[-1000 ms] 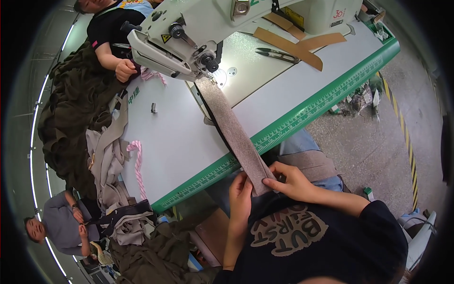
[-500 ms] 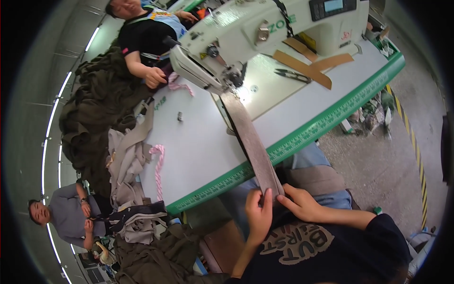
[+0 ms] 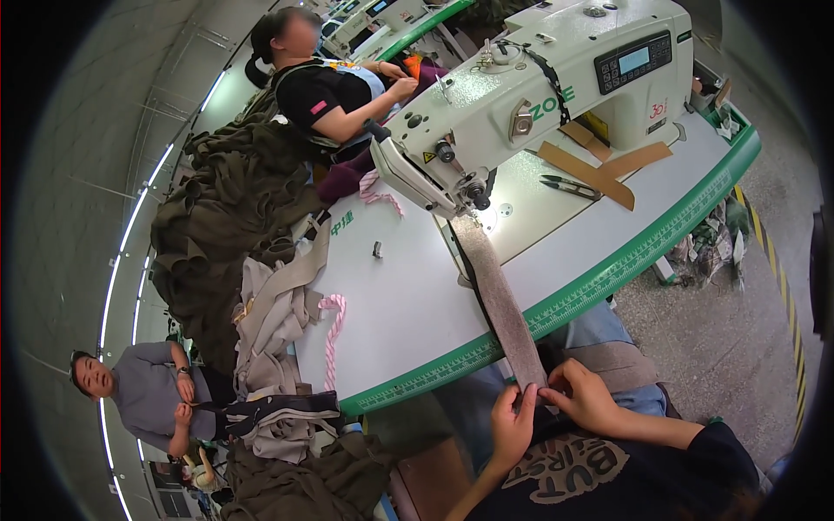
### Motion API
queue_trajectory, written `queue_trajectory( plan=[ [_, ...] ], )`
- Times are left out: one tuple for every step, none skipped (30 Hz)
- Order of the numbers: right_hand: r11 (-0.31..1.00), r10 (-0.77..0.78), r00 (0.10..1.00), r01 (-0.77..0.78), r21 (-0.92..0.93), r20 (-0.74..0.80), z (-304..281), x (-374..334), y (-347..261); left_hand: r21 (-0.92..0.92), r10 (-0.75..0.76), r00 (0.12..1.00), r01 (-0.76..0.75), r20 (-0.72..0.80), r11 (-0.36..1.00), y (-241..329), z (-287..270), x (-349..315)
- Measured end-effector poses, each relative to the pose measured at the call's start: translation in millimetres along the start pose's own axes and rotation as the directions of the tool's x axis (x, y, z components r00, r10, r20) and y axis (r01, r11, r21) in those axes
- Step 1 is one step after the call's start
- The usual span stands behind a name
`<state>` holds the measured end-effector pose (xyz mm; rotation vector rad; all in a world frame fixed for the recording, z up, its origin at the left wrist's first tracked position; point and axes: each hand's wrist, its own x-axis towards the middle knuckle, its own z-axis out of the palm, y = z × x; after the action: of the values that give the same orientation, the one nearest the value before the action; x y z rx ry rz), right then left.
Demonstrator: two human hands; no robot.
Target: Sewing a black fabric strap using an industrial sewing machine.
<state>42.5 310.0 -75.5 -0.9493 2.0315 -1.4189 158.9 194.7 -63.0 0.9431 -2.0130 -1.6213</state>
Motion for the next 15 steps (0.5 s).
queue_trajectory(
  plan=[
    [0.997,0.028,0.999,-0.029,0.077,0.015,3,0,3,0.000,0.020,1.000,-0.020,0.002,1.000,-4,0,0],
    [0.986,0.057,0.998,-0.061,0.152,0.033,5,0,5,-0.001,0.037,0.999,-0.037,0.006,0.999,-5,0,1],
    [0.986,0.057,0.998,-0.061,0.153,0.033,5,1,5,-0.001,0.055,0.998,-0.055,0.009,0.998,-6,0,2],
    [0.979,0.073,0.996,-0.082,0.188,0.053,5,1,6,-0.001,0.056,0.998,-0.056,0.009,0.998,-5,-1,2],
    [0.970,0.088,0.993,-0.103,0.222,0.073,5,2,5,0.033,0.050,0.998,-0.051,0.043,0.998,-5,-3,2],
    [0.959,0.103,0.990,-0.123,0.255,0.093,5,2,5,0.067,0.044,0.996,-0.049,0.076,0.997,-3,-5,2],
    [0.959,0.099,0.991,-0.121,0.257,0.095,5,4,6,0.102,0.036,0.994,-0.047,0.106,0.994,-1,-8,4],
    [0.955,0.115,0.986,-0.144,0.261,0.122,4,6,6,0.104,0.038,0.994,-0.049,0.104,0.993,1,-11,6],
    [0.950,0.131,0.980,-0.167,0.264,0.149,2,8,6,0.180,0.144,0.984,-0.160,0.103,0.971,3,-15,11],
    [0.945,0.147,0.974,-0.190,0.266,0.174,1,9,6,0.255,0.247,0.963,-0.268,0.111,0.929,6,-20,16],
    [0.945,0.144,0.974,-0.187,0.268,0.172,1,11,7,0.326,0.347,0.929,-0.370,0.127,0.870,10,-25,23],
    [0.946,0.140,0.974,-0.185,0.266,0.180,1,12,7,0.327,0.350,0.928,-0.373,0.127,0.868,16,-32,32],
    [0.947,0.136,0.973,-0.183,0.265,0.187,0,12,8,0.328,0.376,0.925,-0.375,0.063,0.867,26,-41,44],
    [0.948,0.133,0.972,-0.182,0.263,0.194,0,13,9,0.328,0.398,0.918,-0.375,-0.003,0.867,35,-51,57],
    [0.948,0.133,0.973,-0.180,0.262,0.190,-1,14,11,0.399,0.442,0.896,-0.391,-0.040,0.829,43,-62,74]
  ],
)
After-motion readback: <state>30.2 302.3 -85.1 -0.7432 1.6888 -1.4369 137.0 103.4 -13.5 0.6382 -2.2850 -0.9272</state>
